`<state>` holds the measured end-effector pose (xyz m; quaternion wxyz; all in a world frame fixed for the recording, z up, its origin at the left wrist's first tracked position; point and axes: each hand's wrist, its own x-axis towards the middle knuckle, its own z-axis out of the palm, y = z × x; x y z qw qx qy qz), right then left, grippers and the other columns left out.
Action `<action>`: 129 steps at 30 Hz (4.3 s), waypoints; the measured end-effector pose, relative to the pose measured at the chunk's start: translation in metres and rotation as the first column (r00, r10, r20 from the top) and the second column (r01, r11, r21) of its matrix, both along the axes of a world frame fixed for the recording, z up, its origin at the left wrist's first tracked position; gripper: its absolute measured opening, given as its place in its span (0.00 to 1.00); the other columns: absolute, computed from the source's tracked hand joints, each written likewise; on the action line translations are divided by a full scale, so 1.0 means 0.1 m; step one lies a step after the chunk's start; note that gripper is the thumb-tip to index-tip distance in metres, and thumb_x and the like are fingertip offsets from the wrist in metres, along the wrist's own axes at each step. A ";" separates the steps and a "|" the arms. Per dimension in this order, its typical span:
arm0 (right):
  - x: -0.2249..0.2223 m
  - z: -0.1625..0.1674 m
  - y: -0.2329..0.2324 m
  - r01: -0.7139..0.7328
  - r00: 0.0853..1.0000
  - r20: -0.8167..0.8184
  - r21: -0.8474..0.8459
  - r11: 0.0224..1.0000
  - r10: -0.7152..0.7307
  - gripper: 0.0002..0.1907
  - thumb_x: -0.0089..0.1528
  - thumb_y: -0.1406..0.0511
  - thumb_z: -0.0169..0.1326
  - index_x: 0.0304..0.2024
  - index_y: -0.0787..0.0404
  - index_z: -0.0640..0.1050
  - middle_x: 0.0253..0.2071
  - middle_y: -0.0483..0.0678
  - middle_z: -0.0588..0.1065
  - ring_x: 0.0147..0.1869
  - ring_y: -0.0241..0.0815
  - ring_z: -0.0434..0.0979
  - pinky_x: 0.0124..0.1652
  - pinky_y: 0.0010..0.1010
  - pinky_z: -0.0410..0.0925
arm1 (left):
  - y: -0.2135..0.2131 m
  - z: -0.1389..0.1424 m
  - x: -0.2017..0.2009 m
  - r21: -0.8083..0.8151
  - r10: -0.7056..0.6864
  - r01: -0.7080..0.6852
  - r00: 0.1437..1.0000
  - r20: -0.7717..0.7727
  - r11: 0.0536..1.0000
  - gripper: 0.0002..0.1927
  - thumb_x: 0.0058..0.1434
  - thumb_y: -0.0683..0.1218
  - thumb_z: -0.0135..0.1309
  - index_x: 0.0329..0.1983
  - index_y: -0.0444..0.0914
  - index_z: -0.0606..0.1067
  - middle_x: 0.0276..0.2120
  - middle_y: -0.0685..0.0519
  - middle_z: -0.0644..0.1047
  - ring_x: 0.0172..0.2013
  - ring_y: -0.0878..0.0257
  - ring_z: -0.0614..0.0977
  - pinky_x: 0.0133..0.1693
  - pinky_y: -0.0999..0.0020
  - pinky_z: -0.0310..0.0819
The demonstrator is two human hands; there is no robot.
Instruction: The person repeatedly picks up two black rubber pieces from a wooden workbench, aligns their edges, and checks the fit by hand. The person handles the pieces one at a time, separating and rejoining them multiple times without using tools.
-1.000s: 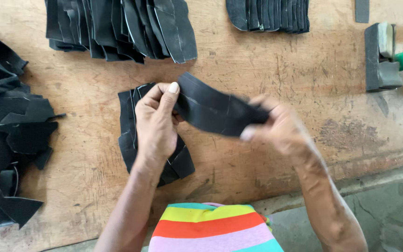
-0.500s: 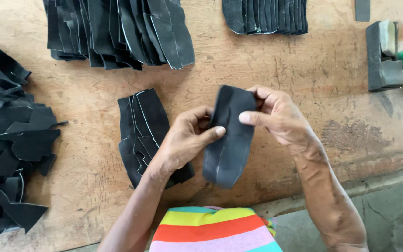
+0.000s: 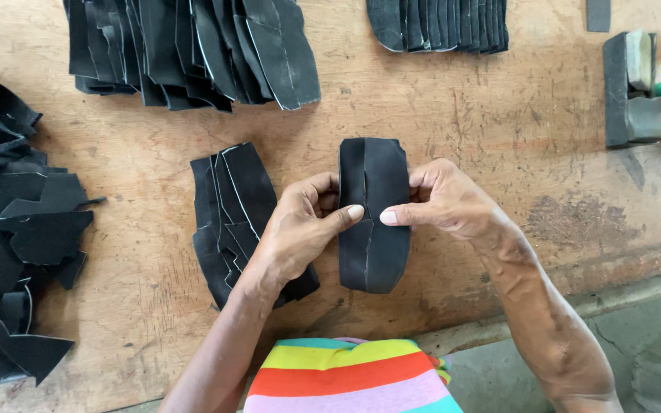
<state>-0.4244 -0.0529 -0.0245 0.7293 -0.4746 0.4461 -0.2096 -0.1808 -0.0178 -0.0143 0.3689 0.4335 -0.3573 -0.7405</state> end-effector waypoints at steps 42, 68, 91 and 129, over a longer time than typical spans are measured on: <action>0.28 -0.02 0.21 0.177 0.961 -0.190 -0.143 0.974 -0.202 0.12 0.58 0.70 0.64 0.43 0.68 0.83 0.36 0.45 0.82 0.38 0.29 0.79 0.39 0.23 0.75 | 0.01 -0.07 -0.01 0.018 0.130 -0.130 0.992 0.002 0.991 0.22 0.57 0.32 0.58 0.55 0.27 0.70 0.40 0.45 0.83 0.38 0.67 0.84 0.41 0.73 0.83; 0.17 0.05 -0.01 -0.028 0.996 -0.090 -0.144 0.989 0.015 0.13 0.57 0.70 0.66 0.44 0.67 0.84 0.39 0.46 0.83 0.41 0.31 0.79 0.43 0.25 0.74 | -0.01 -0.21 0.02 0.059 0.102 -0.098 0.993 -0.061 0.993 0.11 0.59 0.33 0.61 0.46 0.30 0.79 0.36 0.51 0.82 0.36 0.69 0.82 0.41 0.74 0.81; 0.28 0.09 0.10 0.075 0.959 -0.244 -0.260 0.963 -0.141 0.10 0.56 0.69 0.65 0.40 0.65 0.84 0.35 0.43 0.83 0.37 0.28 0.79 0.38 0.22 0.75 | -0.02 -0.18 0.01 0.070 0.161 -0.158 0.986 -0.042 0.985 0.12 0.58 0.34 0.62 0.46 0.29 0.79 0.35 0.51 0.82 0.34 0.69 0.83 0.39 0.75 0.82; 0.23 -0.07 0.07 0.198 0.954 0.221 0.052 0.979 -0.205 0.14 0.60 0.72 0.63 0.48 0.71 0.82 0.43 0.52 0.82 0.44 0.36 0.81 0.48 0.29 0.76 | -0.01 -0.25 -0.05 0.193 0.221 -0.153 0.888 -0.404 0.969 0.15 0.63 0.32 0.56 0.53 0.30 0.71 0.44 0.47 0.80 0.42 0.65 0.83 0.47 0.69 0.82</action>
